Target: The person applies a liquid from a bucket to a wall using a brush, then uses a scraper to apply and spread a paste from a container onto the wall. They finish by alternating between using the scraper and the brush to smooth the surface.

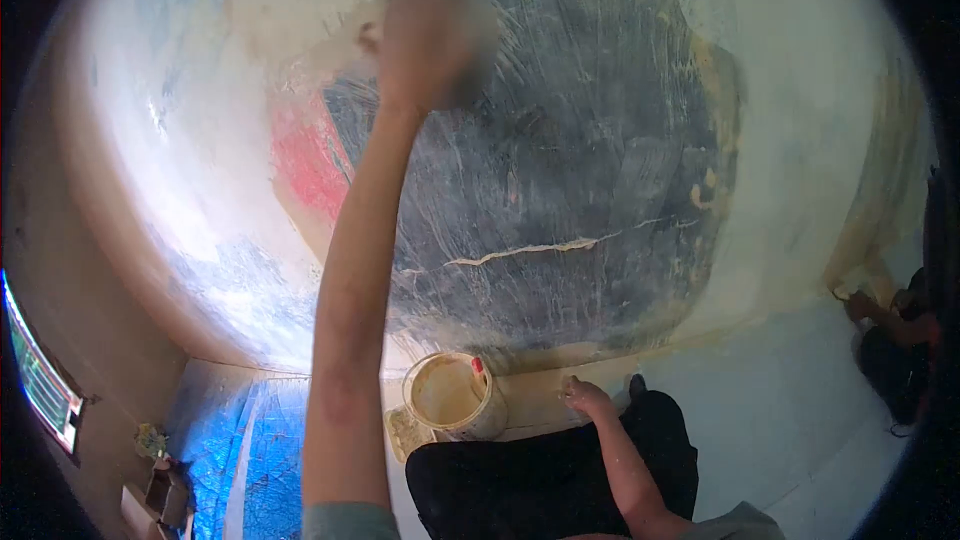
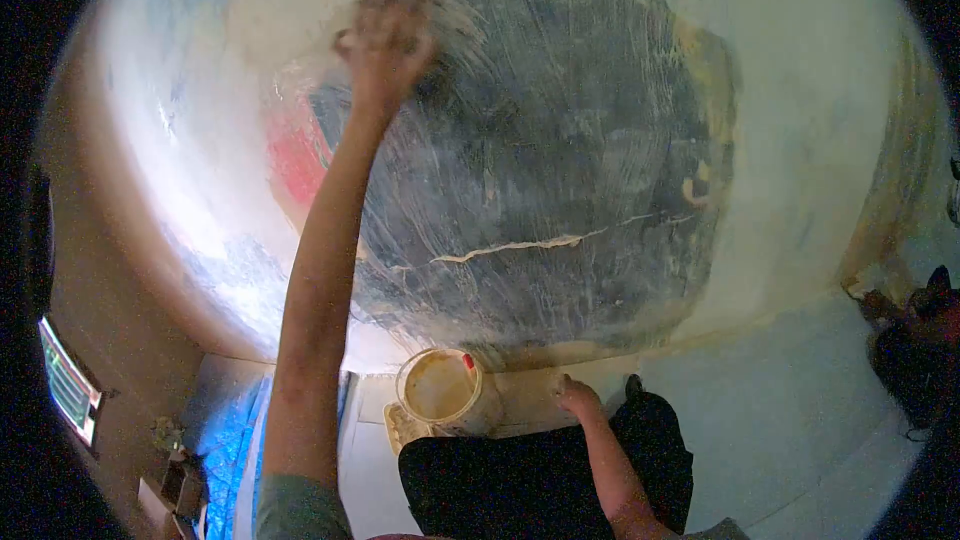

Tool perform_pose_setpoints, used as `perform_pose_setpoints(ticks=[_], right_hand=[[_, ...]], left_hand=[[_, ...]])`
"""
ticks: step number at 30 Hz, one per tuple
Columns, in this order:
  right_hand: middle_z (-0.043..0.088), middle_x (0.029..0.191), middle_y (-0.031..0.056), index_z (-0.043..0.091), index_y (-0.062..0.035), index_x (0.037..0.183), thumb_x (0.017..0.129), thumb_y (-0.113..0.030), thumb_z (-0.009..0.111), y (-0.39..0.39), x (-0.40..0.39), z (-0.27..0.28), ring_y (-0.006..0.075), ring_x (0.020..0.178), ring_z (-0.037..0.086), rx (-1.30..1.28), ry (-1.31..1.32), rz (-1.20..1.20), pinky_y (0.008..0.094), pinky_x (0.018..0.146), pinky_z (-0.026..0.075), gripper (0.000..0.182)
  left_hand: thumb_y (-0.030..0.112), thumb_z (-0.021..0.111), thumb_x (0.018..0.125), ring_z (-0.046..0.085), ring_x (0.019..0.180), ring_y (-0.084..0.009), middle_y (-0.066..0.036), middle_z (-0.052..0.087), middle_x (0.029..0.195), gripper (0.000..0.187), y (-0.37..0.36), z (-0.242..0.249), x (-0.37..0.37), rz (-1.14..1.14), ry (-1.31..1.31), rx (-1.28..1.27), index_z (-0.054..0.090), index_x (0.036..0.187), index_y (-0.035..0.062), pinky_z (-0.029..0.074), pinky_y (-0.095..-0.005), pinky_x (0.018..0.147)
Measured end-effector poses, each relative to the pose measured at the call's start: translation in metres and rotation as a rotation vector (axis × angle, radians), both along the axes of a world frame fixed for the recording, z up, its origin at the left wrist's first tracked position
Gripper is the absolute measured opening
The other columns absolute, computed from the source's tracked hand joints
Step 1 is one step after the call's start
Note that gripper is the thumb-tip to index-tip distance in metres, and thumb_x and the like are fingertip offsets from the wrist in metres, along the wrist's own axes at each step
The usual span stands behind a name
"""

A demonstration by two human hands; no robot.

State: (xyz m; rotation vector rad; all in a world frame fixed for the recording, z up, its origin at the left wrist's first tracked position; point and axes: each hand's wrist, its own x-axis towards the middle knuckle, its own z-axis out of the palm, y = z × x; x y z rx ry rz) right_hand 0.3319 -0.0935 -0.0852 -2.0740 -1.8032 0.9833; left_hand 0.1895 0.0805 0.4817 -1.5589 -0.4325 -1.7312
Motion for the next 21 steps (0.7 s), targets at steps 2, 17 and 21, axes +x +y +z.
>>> perform_pose_setpoints(ticks=[2,17,21], right_hand=[[0.061,0.103,0.0240,0.033,0.0043,0.133,0.086,-0.042,0.053,0.004,-0.002,0.003,0.0368,0.098,0.060,0.020,0.007,0.016,0.0444,0.082,0.049,0.069],[0.054,0.122,0.0253,0.029,0.0073,0.136,0.086,-0.047,0.051,-0.003,-0.010,0.020,0.0371,0.112,0.053,-0.041,0.048,-0.012,0.0433,0.094,0.044,0.077],[0.053,0.123,0.0256,0.028,0.0054,0.138,0.087,-0.047,0.050,0.007,-0.005,-0.002,0.0379,0.113,0.053,-0.028,0.045,-0.015,0.0446,0.095,0.044,0.076]], left_hand=[[0.036,0.059,0.081,0.042,0.124,-0.0278,-0.004,0.048,0.134,0.048,-0.023,-0.010,0.005,0.210,0.525,0.093,0.053,0.127,0.0255,0.025,-0.0479,0.104],[0.037,0.059,0.075,0.039,0.128,-0.0232,0.002,0.049,0.132,0.046,0.008,0.050,0.015,0.012,0.247,0.015,0.058,0.118,0.0239,0.023,-0.0622,0.099],[0.039,0.060,0.076,0.042,0.125,-0.0233,0.000,0.048,0.133,0.043,-0.014,0.026,0.027,0.181,0.248,0.014,0.059,0.117,0.0239,0.024,-0.0542,0.101]])
